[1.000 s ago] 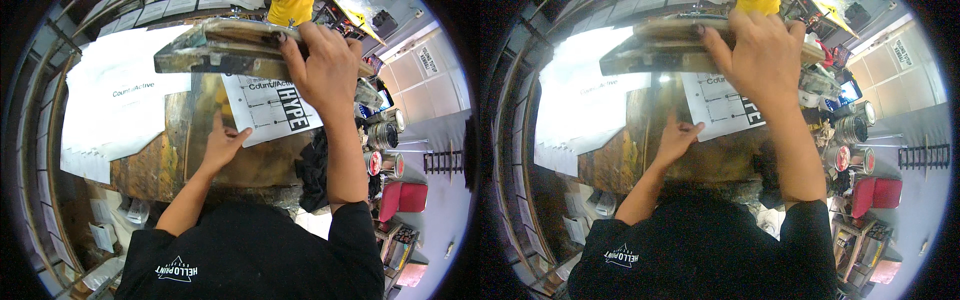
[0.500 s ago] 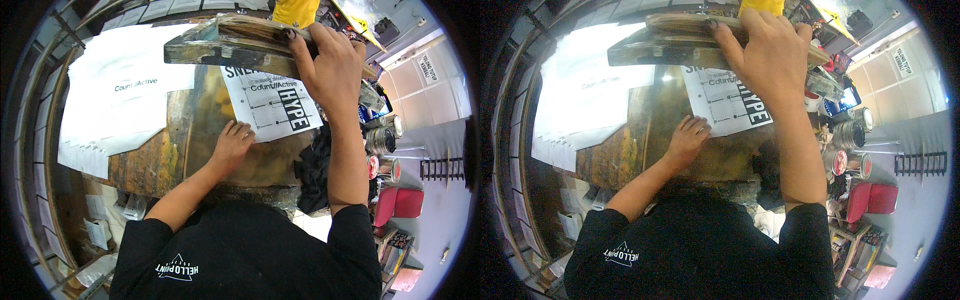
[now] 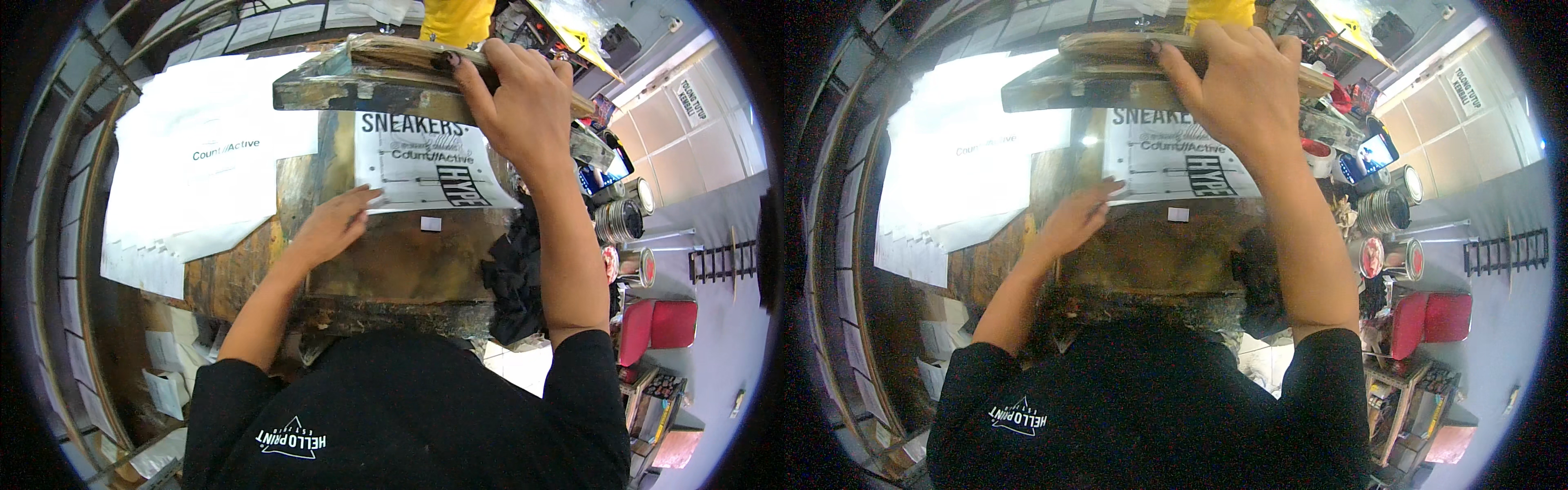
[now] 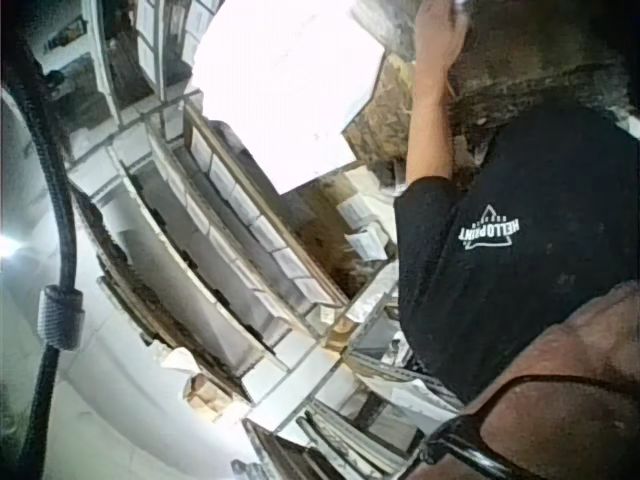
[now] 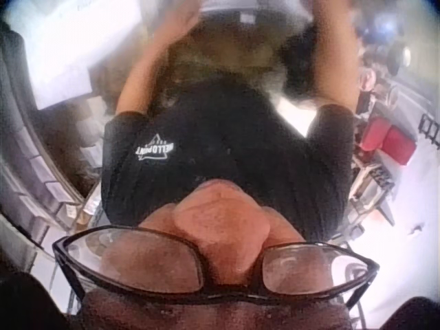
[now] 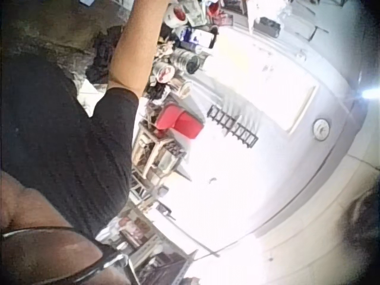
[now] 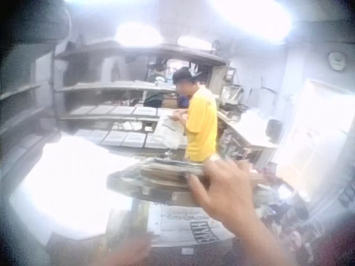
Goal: The person performs screen printing on sheets of paper by placing a sheet under a frame and using a squeegee to spread black ink across the mesh.
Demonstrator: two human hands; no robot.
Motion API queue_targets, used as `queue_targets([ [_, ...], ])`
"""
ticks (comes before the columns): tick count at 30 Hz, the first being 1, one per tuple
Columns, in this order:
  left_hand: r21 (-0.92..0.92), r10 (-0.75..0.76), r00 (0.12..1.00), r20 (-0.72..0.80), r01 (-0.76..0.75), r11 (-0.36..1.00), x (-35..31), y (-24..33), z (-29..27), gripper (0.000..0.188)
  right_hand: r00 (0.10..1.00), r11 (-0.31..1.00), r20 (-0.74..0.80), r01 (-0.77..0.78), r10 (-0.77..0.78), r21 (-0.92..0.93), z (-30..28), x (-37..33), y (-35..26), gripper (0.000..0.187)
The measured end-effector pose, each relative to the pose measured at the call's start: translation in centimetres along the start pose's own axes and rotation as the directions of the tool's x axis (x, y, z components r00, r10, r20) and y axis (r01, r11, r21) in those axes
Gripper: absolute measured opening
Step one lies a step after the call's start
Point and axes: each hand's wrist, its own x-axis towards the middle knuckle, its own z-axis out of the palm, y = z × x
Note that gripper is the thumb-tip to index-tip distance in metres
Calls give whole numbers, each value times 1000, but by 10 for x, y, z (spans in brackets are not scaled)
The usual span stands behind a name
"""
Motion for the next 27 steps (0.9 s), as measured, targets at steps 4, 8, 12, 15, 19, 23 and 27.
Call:
queue_targets([
  [4, 55, 26, 978, 208, -38, 998, -51, -11, -11, 57, 1000, 1000, 26, -2, 1, 14, 1, -6, -8, 44],
  [8, 70, 157, 936, 314, -187, 980, -79, -22, 1, 58, 994, 1000, 110, -25, 26, -11, -7, -6, -11, 37],
  [12, 153, 298, 909, 291, -351, 924, -78, -26, 0, 32, 1000, 1000, 0, 24, -24, 7, 2, -13, -7, 42],
  [15, 159, 278, 914, 295, -334, 929, -71, -26, 0, 35, 1000, 1000, 21, 12, -12, 4, 0, -10, -8, 42],
  [19, 145, 268, 922, 278, -316, 937, -64, -21, 1, 47, 1000, 1000, 8, 10, -10, 15, 1, -7, -9, 43],
  [23, 365, 292, 946, -139, -225, 903, -54, -6, -26, 73, 1000, 1000, 6, 14, -14, 7, 2, -9, -7, 44],
  [27, -617, -311, 810, -496, -77, 783, 1, 16, -62, 109, 993, 999, 114, -38, 39, -7, -4, -11, -12, 45],
])
